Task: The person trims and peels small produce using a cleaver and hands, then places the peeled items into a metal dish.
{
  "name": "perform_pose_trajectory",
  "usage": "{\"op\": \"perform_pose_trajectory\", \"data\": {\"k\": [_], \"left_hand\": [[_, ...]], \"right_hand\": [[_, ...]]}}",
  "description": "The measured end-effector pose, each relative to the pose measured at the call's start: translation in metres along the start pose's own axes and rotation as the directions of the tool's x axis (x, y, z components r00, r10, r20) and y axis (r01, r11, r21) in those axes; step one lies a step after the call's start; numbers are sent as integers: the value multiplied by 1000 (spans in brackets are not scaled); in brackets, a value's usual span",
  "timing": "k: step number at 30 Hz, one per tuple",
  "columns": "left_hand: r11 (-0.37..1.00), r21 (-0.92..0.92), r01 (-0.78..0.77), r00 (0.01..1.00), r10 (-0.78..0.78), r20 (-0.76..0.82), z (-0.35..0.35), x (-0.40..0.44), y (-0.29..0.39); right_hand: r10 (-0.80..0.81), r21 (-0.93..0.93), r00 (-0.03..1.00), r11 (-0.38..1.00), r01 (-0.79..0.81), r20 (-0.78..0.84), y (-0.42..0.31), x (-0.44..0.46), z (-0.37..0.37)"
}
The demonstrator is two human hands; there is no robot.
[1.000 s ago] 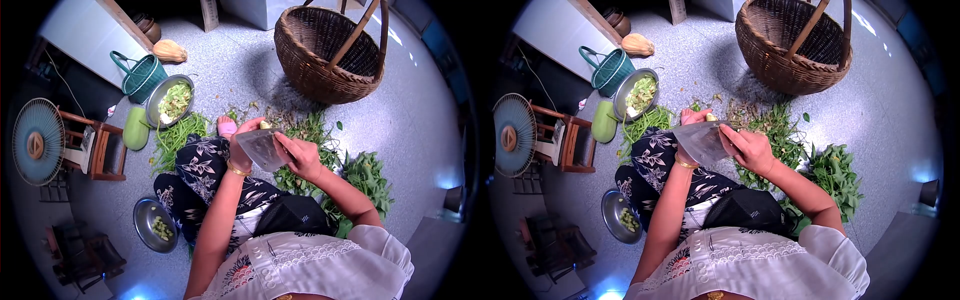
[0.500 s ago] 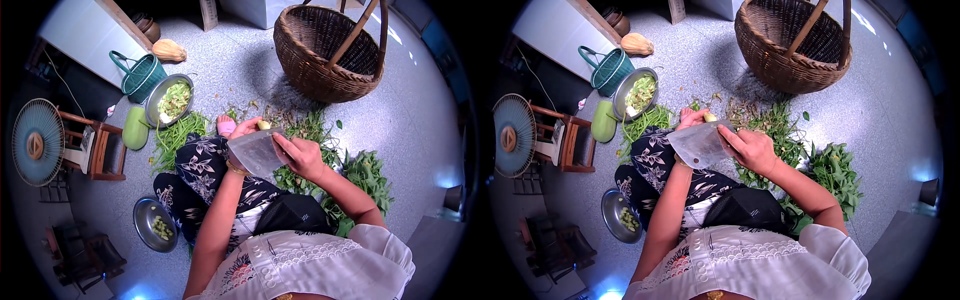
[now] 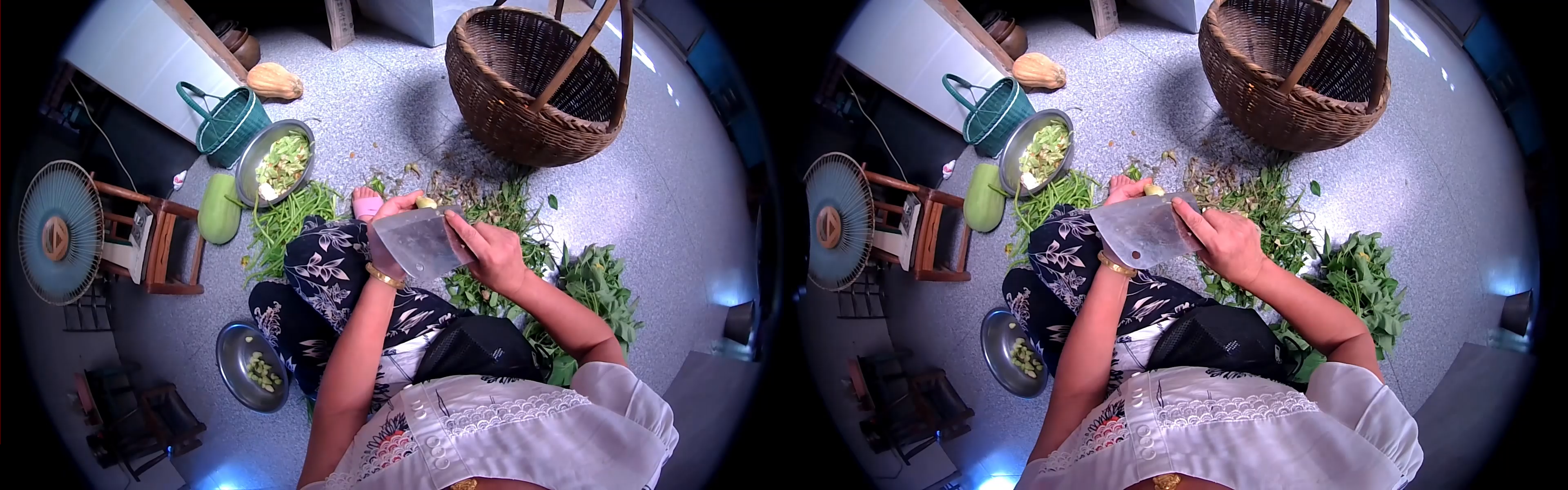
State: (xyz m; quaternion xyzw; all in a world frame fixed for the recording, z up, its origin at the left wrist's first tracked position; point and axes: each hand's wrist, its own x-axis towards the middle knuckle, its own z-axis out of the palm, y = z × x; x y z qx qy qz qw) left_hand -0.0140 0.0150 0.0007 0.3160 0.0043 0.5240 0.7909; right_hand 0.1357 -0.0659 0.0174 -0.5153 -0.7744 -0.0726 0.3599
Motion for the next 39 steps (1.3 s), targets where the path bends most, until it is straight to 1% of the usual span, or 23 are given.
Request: {"op": "perform_pose_trajectory", "data": {"k": [1, 2, 3, 4, 6, 7, 9, 10, 11, 13, 14, 15, 17, 18, 19, 21, 22, 23, 24, 30, 33, 37, 39], "left_hand": [[1000, -1, -2, 1000, 2, -1, -5, -3, -2], [936, 351, 24, 993, 17, -116, -9, -7, -3], [752, 652, 90, 974, 72, -217, -13, -11, -4], [753, 652, 90, 973, 72, -217, -7, -12, -1], [402, 916, 3, 987, 146, -68, 4, -14, 7], [402, 916, 3, 987, 148, -68, 6, -16, 4], [843, 522, 126, 956, 37, -290, 11, -18, -5], [861, 500, 95, 957, 58, -283, 16, -17, -3], [860, 502, 92, 958, 62, -281, 20, -14, 1], [934, 323, 149, 928, -19, -372, 25, -11, 5], [936, 345, 69, 942, 52, -331, 15, -14, 0], [937, 343, 72, 942, 49, -331, 10, -14, -1], [968, 213, 134, 967, -81, -240, 14, -7, 7], [375, 910, 176, 984, -50, -169, 16, -4, 12], [373, 911, 175, 984, -48, -170, 14, -4, 12], [565, 792, 231, 971, -81, -225, 7, -6, 9], [565, 792, 231, 971, -80, -226, 5, -7, 7], [870, 454, 190, 968, -88, -237, 4, -8, 5], [994, 21, 108, 965, -100, -243, 2, -9, 3], [940, -223, 257, 900, -317, -300, -27, -10, -4], [907, -264, 327, 871, -398, -288, -39, -9, -6], [927, -262, 267, 920, -327, -218, -4, -11, 4], [988, 123, 90, 909, -31, -415, 23, -14, 8]], "right_hand": [[-2, 0, 1000, 1000, 2, 1, -1, 0, 0], [28, 36, 1000, 999, -28, 0, -2, 1, 0], [57, 73, 998, 996, -57, 0, -2, 1, 0], [57, 73, 998, 996, -57, 1, -2, 2, -1], [138, 169, 988, 975, -147, 62, -2, 4, -4], [137, 170, 989, 975, -145, 62, 2, 4, -3], [396, 340, 892, 826, -450, 219, 10, 3, 0], [458, 329, 837, 774, -541, 300, 12, 4, -3], [455, 331, 839, 775, -538, 298, 13, 4, -3], [349, 373, 923, 844, -386, 165, 12, 3, -4], [218, 341, 976, 918, -202, -11, 8, 6, -2], [221, 339, 975, 918, -204, -10, 5, 7, -4], [81, 169, 995, 982, -90, 58, -2, 7, -9], [13, 118, 1000, 993, -14, 9, -3, 8, -5], [12, 120, 1000, 993, -12, 7, -4, 8, -4], [14, 78, 1000, 997, -14, 5, -5, 7, -3], [13, 78, 1000, 997, -13, 6, -5, 8, -3], [4, 59, 1000, 998, -4, 4, -5, 8, -3], [-5, 40, 1000, 999, 5, 2, -5, 8, -3], [-37, -9, 999, 999, 37, 5, -6, 9, -2], [-43, -17, 999, 999, 43, 18, -4, 8, -1], [-7, -48, 999, 999, 9, 34, 0, 5, 0], [109, -72, 992, 992, -104, 61, 3, 5, 0]]}}
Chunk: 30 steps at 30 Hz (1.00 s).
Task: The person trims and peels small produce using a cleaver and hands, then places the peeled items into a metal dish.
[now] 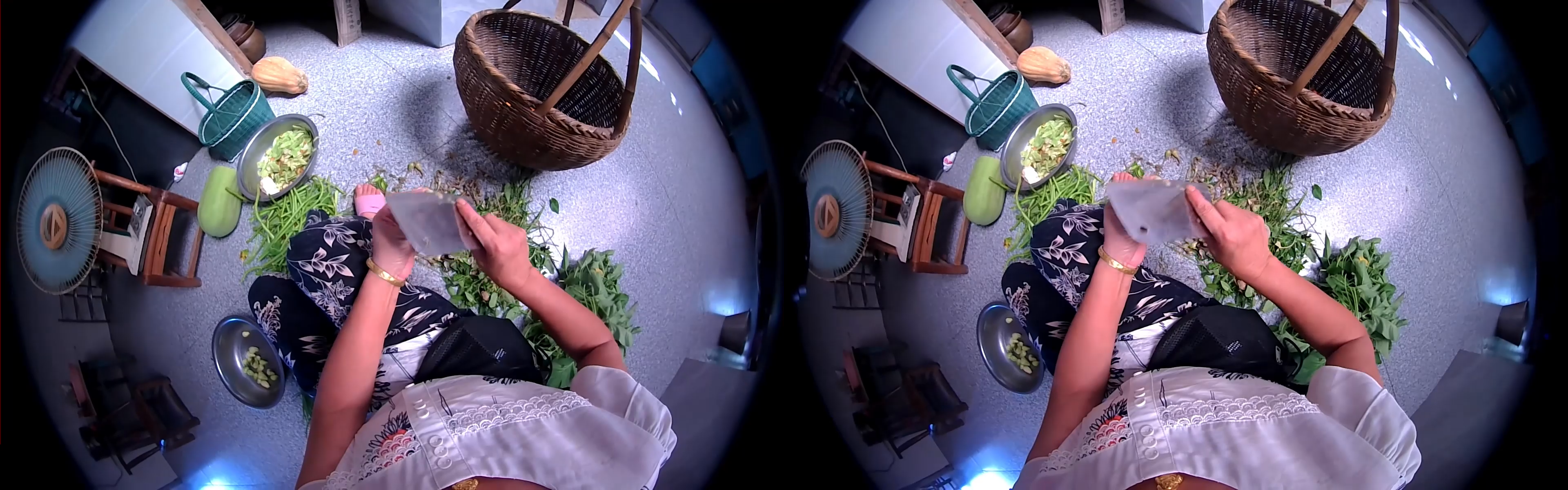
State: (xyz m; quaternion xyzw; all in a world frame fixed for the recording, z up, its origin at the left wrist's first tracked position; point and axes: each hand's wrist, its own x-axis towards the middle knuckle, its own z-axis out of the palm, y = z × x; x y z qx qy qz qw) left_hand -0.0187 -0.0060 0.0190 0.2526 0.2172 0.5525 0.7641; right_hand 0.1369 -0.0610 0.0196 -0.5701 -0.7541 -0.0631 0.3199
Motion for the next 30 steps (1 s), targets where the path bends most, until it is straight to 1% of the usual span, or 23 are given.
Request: {"op": "perform_pose_trajectory", "data": {"k": [1, 4, 5, 6, 7, 8, 9, 10, 12, 13, 14, 15, 16, 18, 22, 24, 25, 26, 27, 28, 29, 30], "left_hand": [[986, 157, -62, 997, 69, -40, 0, -2, -4], [989, 133, -68, 998, 70, -10, -1, 2, -4], [992, 119, 36, 992, -21, -125, 4, 3, -1], [992, 118, 36, 992, -21, -125, 0, 6, -2], [998, 66, 18, 998, -22, 56, -11, 10, -6], [1000, 12, 11, 972, -14, 235, -26, 16, -13], [953, -140, 270, 959, -253, 124, -55, 32, -30], [953, -139, 271, 959, -255, 123, -54, 30, -29], [968, 74, 238, 969, -242, 54, -51, 26, -26], [968, 76, 237, 969, -242, 54, -47, 27, -22], [903, -110, 415, 910, -411, 62, -44, 28, -18], [773, -287, 565, 821, -562, 103, -40, 29, -14], [773, -288, 566, 821, -562, 104, -36, 27, -13], [853, -249, 459, 883, -468, 27, -31, 22, -12], [865, -246, 437, 897, -439, 53, -45, 27, -20], [883, -173, 436, 894, -447, -23, -52, 28, -24], [883, -174, 437, 894, -447, -23, -44, 24, -20], [983, -25, 183, 983, -182, 15, -29, 15, -13], [989, 109, -99, 992, 89, 91, -19, 8, -9], [989, 110, -101, 992, 91, 90, -17, 6, -10], [953, 285, -104, 994, 90, 60, -14, 4, -11], [886, 452, -98, 995, 94, 32, -12, 3, -12]], "right_hand": [[25, 26, 1000, 999, -25, 1, 4, 1, -1], [-5, 17, 1000, 1000, 5, 16, 11, 2, -4], [-6, 16, 1000, 1000, 6, 15, 8, 1, -5], [-36, 8, 999, 999, 36, 39, 3, 0, -8], [-65, 1, 996, 998, 65, 63, 0, 0, -10], [-64, 1, 996, 998, 64, 63, -2, 1, -11], [-99, 14, 993, 995, 99, 58, -3, 1, -11], [-136, 27, 989, 991, 134, 52, -4, 2, -11], [-131, 39, 989, 991, 129, 66, -4, 2, -12], [-135, 29, 989, 991, 134, 67, -5, 3, -12], [-139, 18, 988, 990, 138, 70, -5, 3, -13], [-138, 17, 988, 990, 137, 70, -5, 3, -12], [-144, 6, 988, 990, 144, 62, -4, 2, -11], [-153, -5, 987, 988, 153, 56, -4, 2, -10], [-136, -10, 990, 991, 137, 44, -4, 1, -7], [-140, -8, 990, 990, 140, 32, -2, -1, -5], [-109, -35, 992, 993, 111, 59, 0, -2, -3], [-78, -63, 993, 995, 83, 85, 3, -3, -2], [-79, -62, 993, 994, 84, 85, 6, -2, 0], [34, -61, 994, 998, -27, 108, 11, 0, 1], [147, -62, 981, 988, -140, 130, 15, 0, 2], [148, -62, 981, 988, -141, 128, 19, -1, 2]]}}
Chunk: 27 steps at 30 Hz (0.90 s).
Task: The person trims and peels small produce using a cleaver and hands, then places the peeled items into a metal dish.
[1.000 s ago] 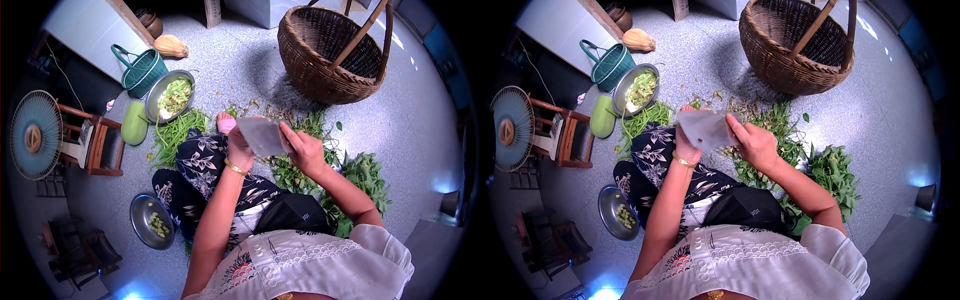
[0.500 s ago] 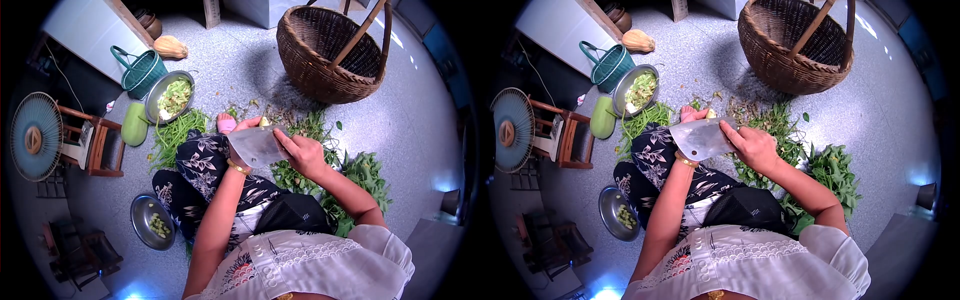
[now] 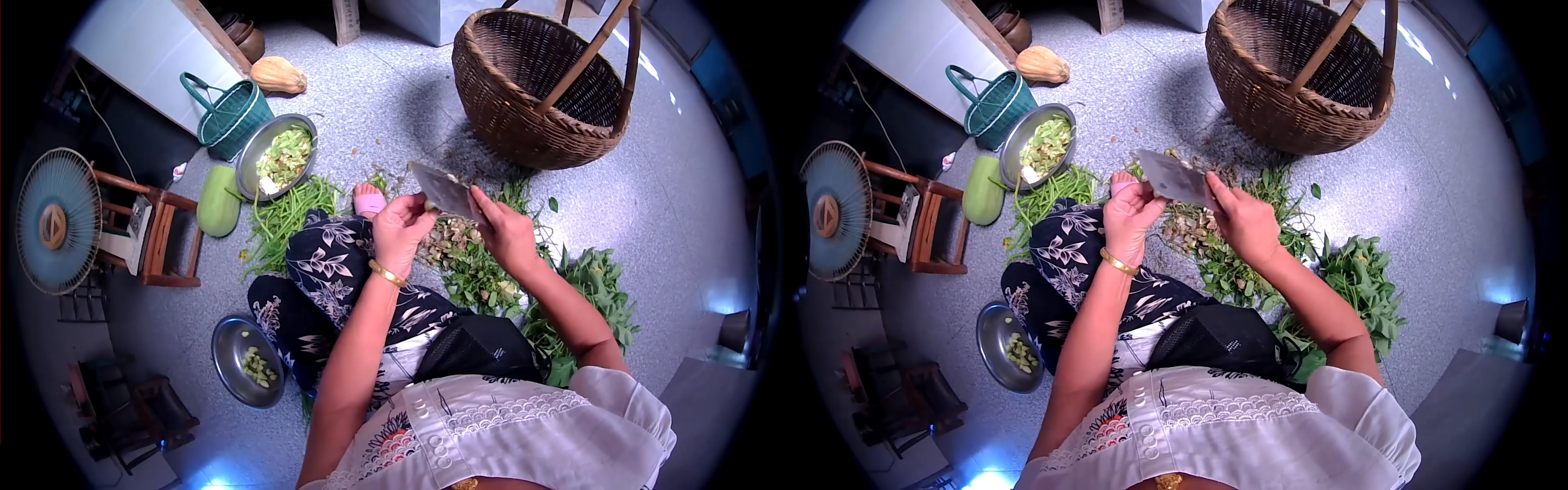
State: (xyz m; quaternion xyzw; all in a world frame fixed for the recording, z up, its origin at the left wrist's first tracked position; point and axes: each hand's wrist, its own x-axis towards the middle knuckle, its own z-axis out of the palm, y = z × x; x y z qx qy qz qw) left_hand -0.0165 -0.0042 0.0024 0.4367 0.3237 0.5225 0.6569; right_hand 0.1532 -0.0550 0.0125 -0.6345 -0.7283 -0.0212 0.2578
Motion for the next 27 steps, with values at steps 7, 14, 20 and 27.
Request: {"op": "perform_pose_trajectory", "data": {"k": [7, 14, 20, 27], "left_hand": [[967, -255, 1, 995, -27, -97, 4, 3, 8], [825, -530, 198, 980, -169, 105, -8, 9, 1], [915, -376, 146, 989, -138, 48, -4, 5, 8], [875, -481, 48, 994, 6, 109, -1, -1, 8]], "right_hand": [[-126, 189, 986, 971, 145, -107, -11, -3, -6], [-211, 139, 970, 964, 226, -118, -26, 0, -10], [-202, 149, 971, 964, 220, -128, -28, 1, -10], [-113, 178, 986, 975, 134, -121, -24, 3, -9]]}}
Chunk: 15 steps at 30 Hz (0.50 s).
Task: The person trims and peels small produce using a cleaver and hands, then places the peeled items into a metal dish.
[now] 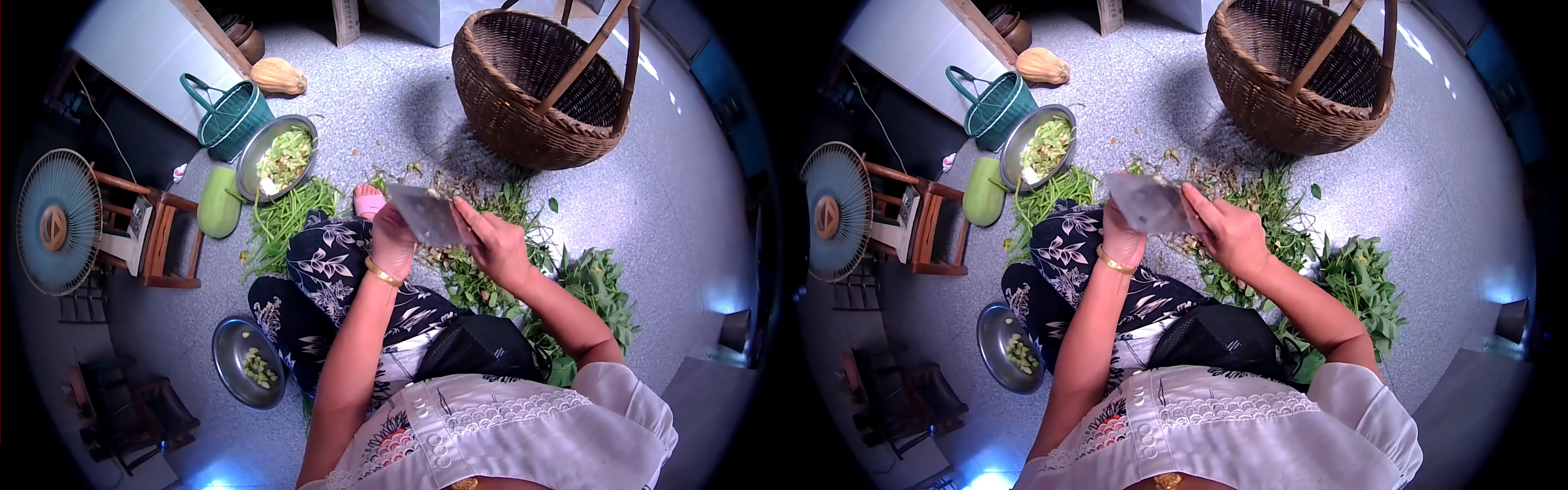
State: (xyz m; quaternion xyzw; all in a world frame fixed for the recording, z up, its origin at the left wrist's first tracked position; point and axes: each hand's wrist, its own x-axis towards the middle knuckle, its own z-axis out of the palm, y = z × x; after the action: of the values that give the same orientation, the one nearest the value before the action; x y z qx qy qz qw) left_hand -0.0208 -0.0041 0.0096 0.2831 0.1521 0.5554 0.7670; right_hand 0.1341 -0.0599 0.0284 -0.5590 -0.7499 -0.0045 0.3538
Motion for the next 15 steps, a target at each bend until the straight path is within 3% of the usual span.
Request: {"op": "perform_pose_trajectory", "data": {"k": [2, 3, 6, 7, 10, 11, 13, 14, 15], "left_hand": [[973, 231, -13, 1000, 16, -10, -3, 1, -4], [973, 231, -13, 1000, 15, -8, -6, 2, -4], [982, 112, 155, 988, -157, 8, -1, 4, 4], [981, 112, 155, 988, -157, 8, 0, 4, 5], [982, 30, 184, 983, -184, 7, -1, 4, 3], [984, 19, 179, 984, -180, 19, -5, 4, 1], [986, 12, 166, 986, -166, 32, -7, 5, 3], [983, -7, 182, 983, -182, 32, -6, 4, 3], [979, -27, 200, 979, -199, 33, -6, 3, 3]], "right_hand": [[72, 123, 997, 990, -72, 10, 10, 0, 2], [72, 122, 997, 990, -73, 9, 12, -1, 1], [450, 388, 859, 766, -512, 246, 15, -1, 0], [450, 389, 859, 766, -513, 246, 19, -2, 3], [503, 146, 821, 821, -552, 270, 40, -5, 17], [504, 146, 822, 822, -551, 267, 53, -14, 27], [501, -212, 760, 865, -455, 415, 92, -39, 60], [497, -210, 762, 867, -451, 416, 107, -53, 74], [536, -329, 712, 843, -426, 454, 121, -70, 88]]}}
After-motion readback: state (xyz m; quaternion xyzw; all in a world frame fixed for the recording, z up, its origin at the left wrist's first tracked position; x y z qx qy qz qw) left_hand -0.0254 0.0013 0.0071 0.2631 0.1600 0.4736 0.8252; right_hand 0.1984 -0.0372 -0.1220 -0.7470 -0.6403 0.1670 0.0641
